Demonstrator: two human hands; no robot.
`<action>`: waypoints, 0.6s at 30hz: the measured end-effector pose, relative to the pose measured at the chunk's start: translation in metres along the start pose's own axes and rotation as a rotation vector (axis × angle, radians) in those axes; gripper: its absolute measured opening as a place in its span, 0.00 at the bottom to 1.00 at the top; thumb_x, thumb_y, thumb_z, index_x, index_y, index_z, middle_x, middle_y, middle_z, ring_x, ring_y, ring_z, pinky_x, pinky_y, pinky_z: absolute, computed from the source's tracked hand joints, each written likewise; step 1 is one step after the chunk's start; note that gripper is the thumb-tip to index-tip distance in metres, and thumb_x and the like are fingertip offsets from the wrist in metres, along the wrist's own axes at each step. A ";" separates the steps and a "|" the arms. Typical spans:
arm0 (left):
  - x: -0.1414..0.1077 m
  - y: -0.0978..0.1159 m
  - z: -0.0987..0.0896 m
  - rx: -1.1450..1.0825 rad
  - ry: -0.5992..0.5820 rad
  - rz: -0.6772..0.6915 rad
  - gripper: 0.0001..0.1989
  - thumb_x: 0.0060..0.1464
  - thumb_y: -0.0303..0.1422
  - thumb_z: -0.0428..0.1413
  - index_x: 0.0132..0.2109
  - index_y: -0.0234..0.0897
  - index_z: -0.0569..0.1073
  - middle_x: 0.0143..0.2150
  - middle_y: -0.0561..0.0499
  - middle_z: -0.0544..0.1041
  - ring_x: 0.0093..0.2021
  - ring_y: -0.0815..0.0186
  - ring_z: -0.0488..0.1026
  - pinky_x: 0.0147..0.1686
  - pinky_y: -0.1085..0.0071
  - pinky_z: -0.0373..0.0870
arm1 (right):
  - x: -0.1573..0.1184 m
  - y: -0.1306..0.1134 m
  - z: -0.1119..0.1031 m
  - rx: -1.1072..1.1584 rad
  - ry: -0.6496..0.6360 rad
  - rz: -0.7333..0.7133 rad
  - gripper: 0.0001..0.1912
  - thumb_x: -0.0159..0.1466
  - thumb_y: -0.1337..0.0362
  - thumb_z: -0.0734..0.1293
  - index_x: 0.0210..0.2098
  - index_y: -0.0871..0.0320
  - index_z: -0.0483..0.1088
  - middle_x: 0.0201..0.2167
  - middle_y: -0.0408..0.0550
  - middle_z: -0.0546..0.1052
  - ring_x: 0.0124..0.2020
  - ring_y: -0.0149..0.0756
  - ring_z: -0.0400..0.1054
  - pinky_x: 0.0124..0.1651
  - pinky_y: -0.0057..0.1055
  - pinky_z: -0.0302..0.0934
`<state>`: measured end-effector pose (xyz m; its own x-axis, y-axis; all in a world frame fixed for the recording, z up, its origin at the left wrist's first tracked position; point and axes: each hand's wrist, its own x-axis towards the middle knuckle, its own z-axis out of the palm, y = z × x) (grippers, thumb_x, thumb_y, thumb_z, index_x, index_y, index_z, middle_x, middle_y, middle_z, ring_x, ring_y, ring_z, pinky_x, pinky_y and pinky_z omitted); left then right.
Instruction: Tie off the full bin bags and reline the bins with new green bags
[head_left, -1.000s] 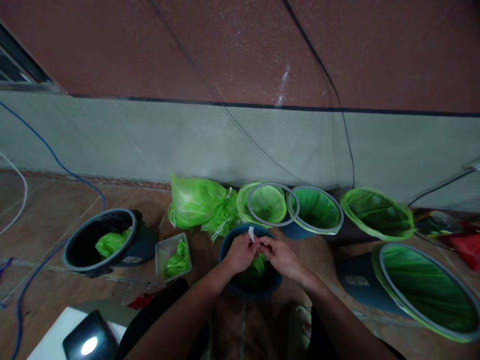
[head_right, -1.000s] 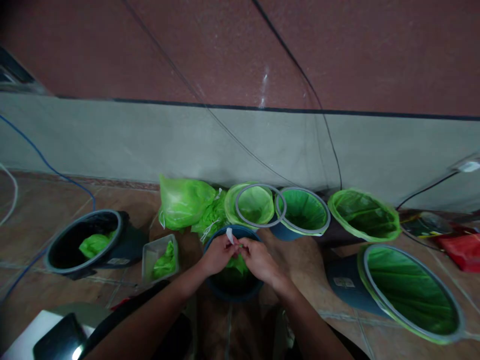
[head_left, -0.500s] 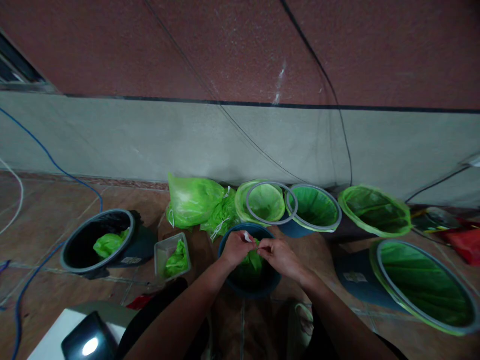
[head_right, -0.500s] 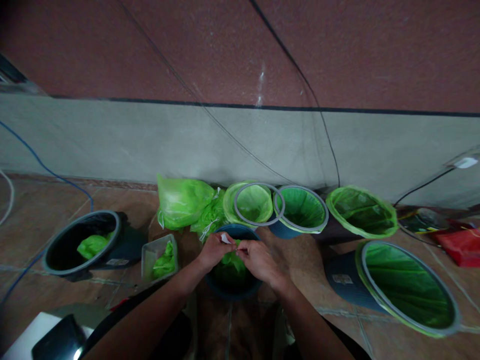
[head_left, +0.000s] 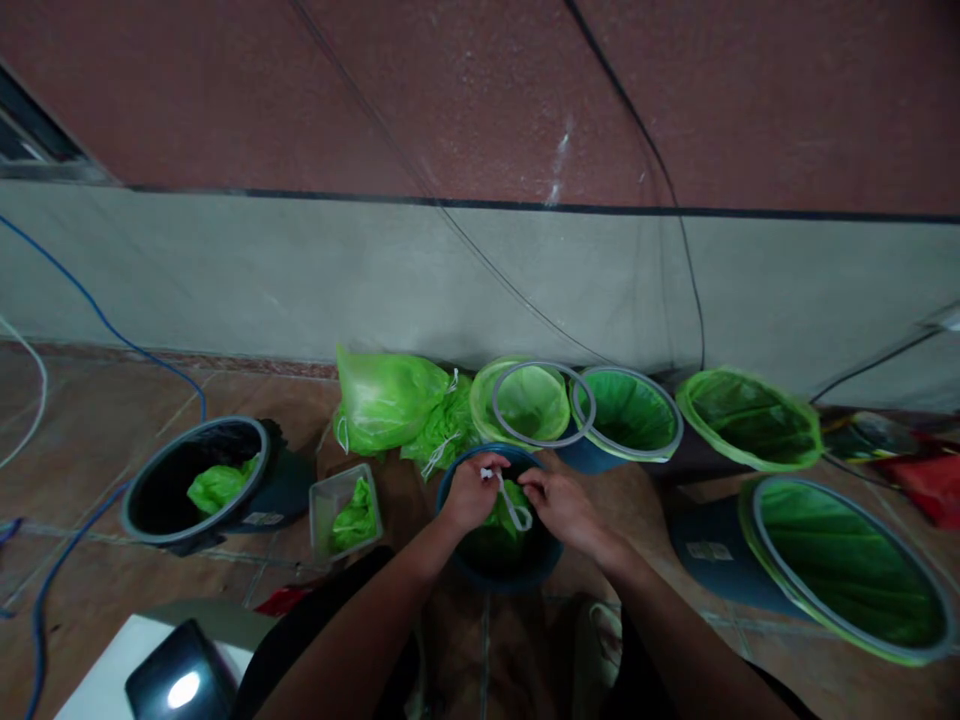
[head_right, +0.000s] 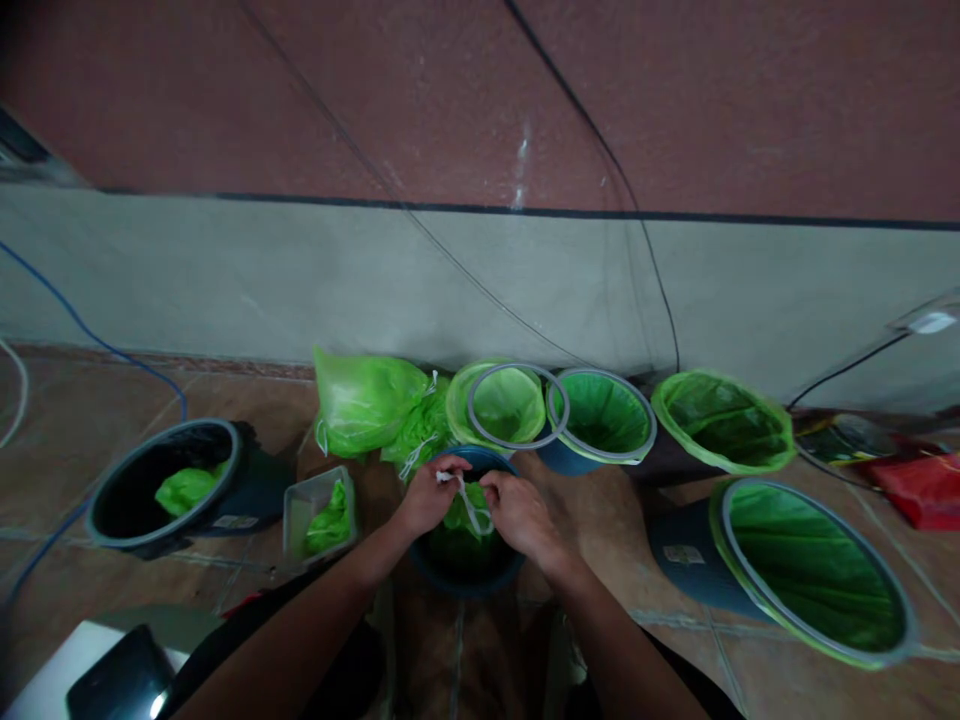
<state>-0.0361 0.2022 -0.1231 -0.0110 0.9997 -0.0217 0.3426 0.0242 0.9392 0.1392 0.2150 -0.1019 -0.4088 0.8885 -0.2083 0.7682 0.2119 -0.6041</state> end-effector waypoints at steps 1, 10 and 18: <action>0.000 -0.001 0.001 0.012 0.012 0.015 0.16 0.49 0.19 0.49 0.39 0.37 0.77 0.38 0.50 0.80 0.41 0.66 0.75 0.47 0.67 0.71 | 0.000 0.000 0.001 0.004 0.013 0.005 0.15 0.64 0.67 0.59 0.45 0.54 0.76 0.45 0.51 0.80 0.47 0.42 0.73 0.51 0.36 0.62; -0.008 -0.005 0.013 0.023 0.011 0.051 0.17 0.52 0.23 0.50 0.47 0.37 0.75 0.38 0.50 0.78 0.39 0.67 0.75 0.46 0.68 0.71 | 0.008 0.000 0.012 0.406 -0.069 0.039 0.17 0.64 0.64 0.58 0.46 0.55 0.76 0.34 0.47 0.79 0.31 0.34 0.70 0.39 0.33 0.65; -0.008 -0.001 0.008 0.027 -0.029 -0.036 0.06 0.51 0.28 0.53 0.37 0.38 0.73 0.33 0.54 0.75 0.34 0.69 0.72 0.37 0.73 0.68 | 0.009 0.003 0.021 0.745 -0.109 0.196 0.14 0.62 0.54 0.64 0.34 0.55 0.76 0.26 0.44 0.75 0.27 0.31 0.68 0.31 0.27 0.63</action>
<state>-0.0290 0.1937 -0.1266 0.0027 0.9978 -0.0657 0.3677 0.0601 0.9280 0.1280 0.2148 -0.1218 -0.3754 0.8282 -0.4161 0.3138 -0.3088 -0.8979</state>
